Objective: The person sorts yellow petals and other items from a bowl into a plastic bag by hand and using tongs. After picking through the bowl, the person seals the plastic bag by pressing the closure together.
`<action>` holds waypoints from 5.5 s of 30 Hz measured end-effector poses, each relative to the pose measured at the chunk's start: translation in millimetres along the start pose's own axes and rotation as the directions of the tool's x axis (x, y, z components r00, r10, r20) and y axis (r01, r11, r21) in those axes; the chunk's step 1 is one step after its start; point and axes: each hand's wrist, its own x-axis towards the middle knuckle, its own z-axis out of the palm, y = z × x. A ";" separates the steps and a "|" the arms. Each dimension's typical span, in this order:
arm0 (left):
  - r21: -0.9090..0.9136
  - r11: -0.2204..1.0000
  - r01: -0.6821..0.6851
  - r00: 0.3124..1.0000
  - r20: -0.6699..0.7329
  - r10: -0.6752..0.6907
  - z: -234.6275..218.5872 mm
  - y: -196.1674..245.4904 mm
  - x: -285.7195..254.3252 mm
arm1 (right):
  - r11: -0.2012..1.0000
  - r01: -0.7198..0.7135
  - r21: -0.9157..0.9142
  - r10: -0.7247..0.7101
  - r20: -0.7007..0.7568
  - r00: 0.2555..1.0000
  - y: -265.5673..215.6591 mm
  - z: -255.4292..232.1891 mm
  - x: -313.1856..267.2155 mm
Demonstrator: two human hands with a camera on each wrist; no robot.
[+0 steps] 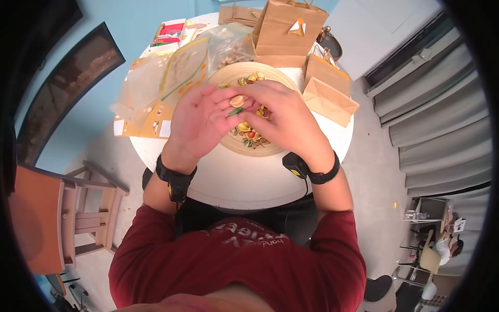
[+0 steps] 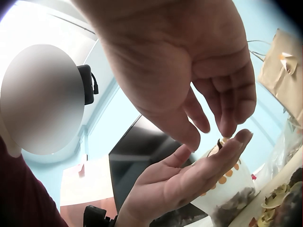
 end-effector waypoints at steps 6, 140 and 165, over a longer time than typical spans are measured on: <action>-0.014 1.000 -0.007 0.998 0.065 0.008 -2.1 14.8 -11.2 | 0.999 0.035 -0.025 -0.031 0.133 0.991 -2.6 9.8 22.9; 0.783 -0.486 -0.388 0.618 0.612 0.493 -18.8 84.0 -15.0 | 0.892 -0.141 -0.430 0.297 0.321 0.899 165.8 42.4 73.3; 0.729 -0.571 -0.378 0.573 0.668 0.474 -28.1 82.1 -9.9 | 0.880 -0.175 -0.442 0.316 0.269 0.910 165.2 33.6 69.7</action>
